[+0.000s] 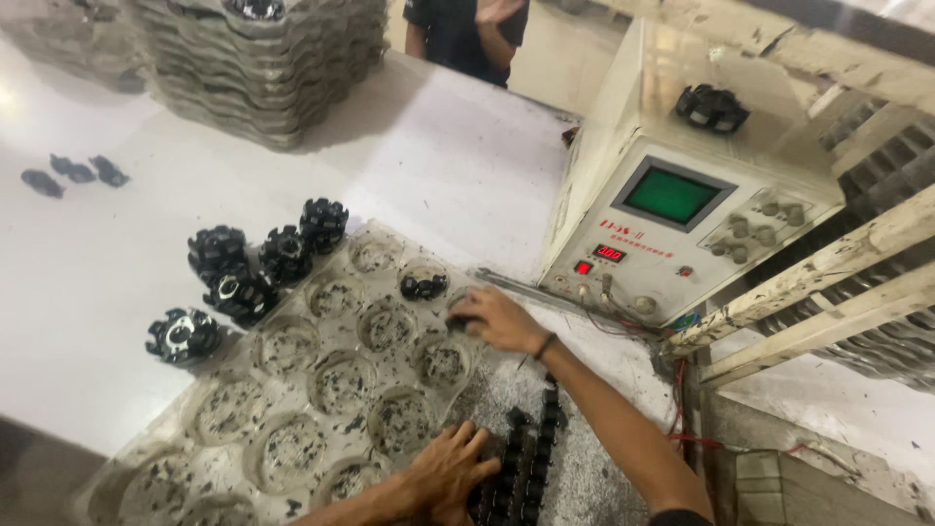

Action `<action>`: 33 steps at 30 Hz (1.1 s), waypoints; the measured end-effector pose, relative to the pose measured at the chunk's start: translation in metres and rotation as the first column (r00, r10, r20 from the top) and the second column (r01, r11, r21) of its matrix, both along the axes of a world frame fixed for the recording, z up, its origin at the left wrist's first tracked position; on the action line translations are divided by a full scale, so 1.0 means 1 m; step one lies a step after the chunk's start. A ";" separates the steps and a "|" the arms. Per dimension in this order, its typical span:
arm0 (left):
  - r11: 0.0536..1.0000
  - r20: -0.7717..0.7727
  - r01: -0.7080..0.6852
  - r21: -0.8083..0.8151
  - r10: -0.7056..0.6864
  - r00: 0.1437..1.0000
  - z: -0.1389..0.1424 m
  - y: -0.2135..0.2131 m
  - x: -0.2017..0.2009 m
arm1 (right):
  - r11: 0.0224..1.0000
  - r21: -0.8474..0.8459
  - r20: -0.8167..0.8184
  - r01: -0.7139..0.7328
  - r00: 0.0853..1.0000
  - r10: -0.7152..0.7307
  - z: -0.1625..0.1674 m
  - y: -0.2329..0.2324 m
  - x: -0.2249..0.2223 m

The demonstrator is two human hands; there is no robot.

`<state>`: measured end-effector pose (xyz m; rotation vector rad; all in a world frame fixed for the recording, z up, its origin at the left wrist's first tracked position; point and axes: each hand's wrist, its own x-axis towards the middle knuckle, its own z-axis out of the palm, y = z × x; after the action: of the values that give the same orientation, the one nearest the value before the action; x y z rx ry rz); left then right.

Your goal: The person arranges black motor rotor assemblies on a workbench, then uses a heated soldering tool to work on the center of each rotor one at a time, placing finished units in rows. They reposition parts and a parts tray while working through the batch.

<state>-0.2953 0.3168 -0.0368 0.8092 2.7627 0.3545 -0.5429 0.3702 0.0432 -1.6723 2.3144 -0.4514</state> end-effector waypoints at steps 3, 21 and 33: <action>0.999 0.101 0.016 0.028 -0.019 0.995 0.010 -0.002 0.005 | 0.990 -0.027 0.074 0.135 0.988 -0.133 -0.006 -0.060 0.001; 0.965 -0.126 0.260 0.042 -0.253 0.959 -0.074 -0.006 -0.011 | 0.958 0.218 0.485 -0.189 0.872 0.062 -0.001 0.018 0.029; 0.971 -0.128 0.238 0.018 -0.234 0.964 -0.030 0.003 -0.004 | 0.936 0.219 0.216 -0.275 0.949 0.229 -0.023 0.115 0.066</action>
<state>-0.2993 0.3201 -0.0665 1.1935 2.7369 0.3144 -0.4773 0.4854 0.0205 -1.6936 1.9005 -0.2430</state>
